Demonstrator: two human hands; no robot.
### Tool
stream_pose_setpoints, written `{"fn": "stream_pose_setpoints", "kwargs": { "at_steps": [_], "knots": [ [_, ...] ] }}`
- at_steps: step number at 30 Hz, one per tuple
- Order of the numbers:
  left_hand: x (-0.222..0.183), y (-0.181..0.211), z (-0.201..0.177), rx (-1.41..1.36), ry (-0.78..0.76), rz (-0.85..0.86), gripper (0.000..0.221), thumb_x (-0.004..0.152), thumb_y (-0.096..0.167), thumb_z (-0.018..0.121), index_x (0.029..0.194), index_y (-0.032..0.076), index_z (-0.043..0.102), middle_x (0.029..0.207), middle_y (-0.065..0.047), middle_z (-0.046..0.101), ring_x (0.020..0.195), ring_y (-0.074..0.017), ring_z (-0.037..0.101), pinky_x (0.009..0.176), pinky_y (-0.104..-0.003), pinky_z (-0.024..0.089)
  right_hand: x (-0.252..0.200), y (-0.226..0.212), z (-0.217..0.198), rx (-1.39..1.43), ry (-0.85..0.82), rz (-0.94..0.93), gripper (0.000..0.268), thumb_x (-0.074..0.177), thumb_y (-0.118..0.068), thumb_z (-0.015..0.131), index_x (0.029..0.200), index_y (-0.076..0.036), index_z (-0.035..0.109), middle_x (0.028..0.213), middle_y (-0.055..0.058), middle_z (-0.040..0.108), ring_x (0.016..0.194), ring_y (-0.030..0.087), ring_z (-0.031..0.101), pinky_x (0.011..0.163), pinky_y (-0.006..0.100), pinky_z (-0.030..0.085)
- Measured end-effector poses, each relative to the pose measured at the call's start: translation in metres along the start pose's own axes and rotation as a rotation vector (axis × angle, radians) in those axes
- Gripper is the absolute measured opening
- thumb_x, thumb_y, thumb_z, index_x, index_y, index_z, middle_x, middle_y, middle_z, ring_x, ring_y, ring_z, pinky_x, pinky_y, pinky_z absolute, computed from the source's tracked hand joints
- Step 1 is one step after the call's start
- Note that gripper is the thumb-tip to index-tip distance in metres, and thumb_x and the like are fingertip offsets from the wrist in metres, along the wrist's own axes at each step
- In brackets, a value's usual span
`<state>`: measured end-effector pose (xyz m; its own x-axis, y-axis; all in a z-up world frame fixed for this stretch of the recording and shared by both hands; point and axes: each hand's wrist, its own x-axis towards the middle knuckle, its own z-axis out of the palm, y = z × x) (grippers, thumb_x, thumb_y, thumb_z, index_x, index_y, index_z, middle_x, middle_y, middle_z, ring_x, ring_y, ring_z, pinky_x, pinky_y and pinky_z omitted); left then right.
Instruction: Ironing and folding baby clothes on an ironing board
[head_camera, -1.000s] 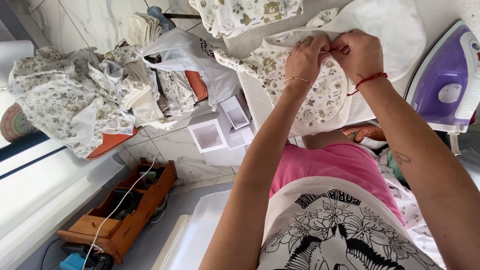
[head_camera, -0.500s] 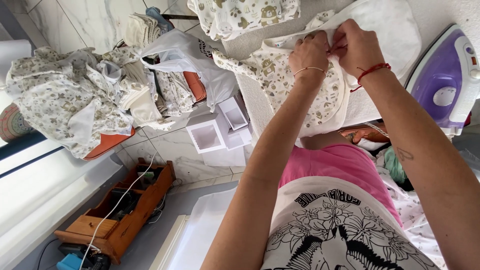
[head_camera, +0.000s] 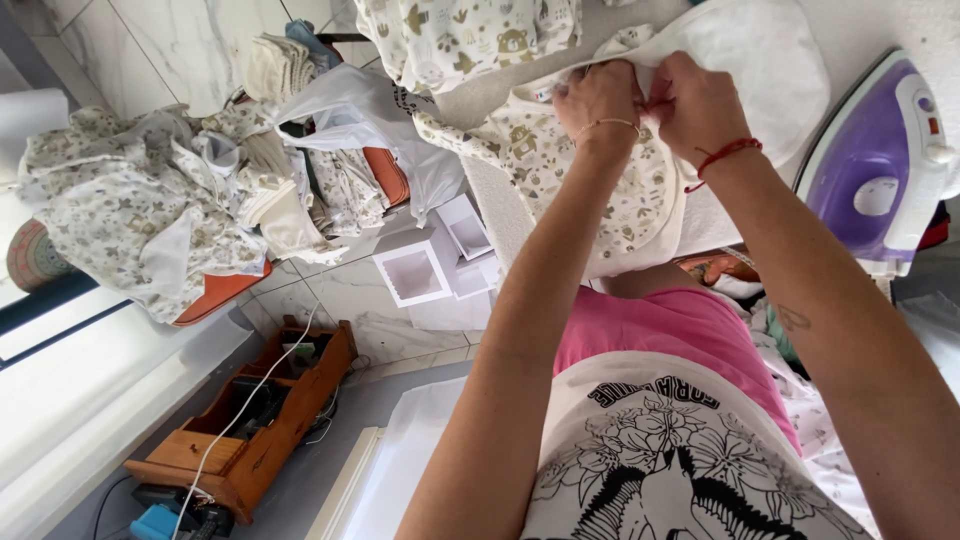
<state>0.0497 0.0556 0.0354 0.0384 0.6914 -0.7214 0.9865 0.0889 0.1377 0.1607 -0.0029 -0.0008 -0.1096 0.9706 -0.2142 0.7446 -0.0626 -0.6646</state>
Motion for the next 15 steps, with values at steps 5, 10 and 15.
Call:
{"fn": "stream_pose_setpoints", "kwargs": {
  "at_steps": [5, 10, 15],
  "knots": [
    [0.011, 0.004, 0.009, -0.095, 0.084, -0.066, 0.009, 0.076, 0.021, 0.059, 0.085, 0.022, 0.061, 0.091, -0.001, 0.063, 0.097, -0.0201, 0.052, 0.086, -0.036, 0.037, -0.011, 0.006, -0.024, 0.085, 0.183, 0.008, 0.01, 0.084, 0.006, 0.058, 0.086, -0.004, 0.056, 0.071, 0.008, 0.06, 0.061, 0.021, 0.059, 0.053, 0.029, 0.046],
    [0.0, -0.01, 0.002, -0.105, 0.1, 0.003, 0.026, 0.057, 0.027, 0.079, 0.073, 0.024, 0.059, 0.086, 0.004, 0.063, 0.094, -0.0166, 0.053, 0.087, -0.035, 0.035, -0.021, 0.035, -0.06, -0.209, 0.347, -0.009, 0.034, 0.072, 0.015, 0.069, 0.099, 0.005, 0.05, 0.098, 0.018, 0.042, 0.074, 0.031, 0.052, 0.057, 0.036, 0.048],
    [-0.051, -0.057, 0.084, 0.09, 0.699, 0.415, 0.043, 0.077, -0.001, 0.054, 0.113, 0.019, 0.043, 0.113, -0.006, 0.051, 0.097, -0.021, 0.056, 0.088, -0.039, 0.046, -0.04, 0.06, -0.063, -0.228, 0.325, -0.081, 0.035, 0.074, 0.003, 0.069, 0.104, 0.006, 0.052, 0.103, 0.022, 0.042, 0.085, 0.038, 0.049, 0.076, 0.043, 0.042]
  ]
}}
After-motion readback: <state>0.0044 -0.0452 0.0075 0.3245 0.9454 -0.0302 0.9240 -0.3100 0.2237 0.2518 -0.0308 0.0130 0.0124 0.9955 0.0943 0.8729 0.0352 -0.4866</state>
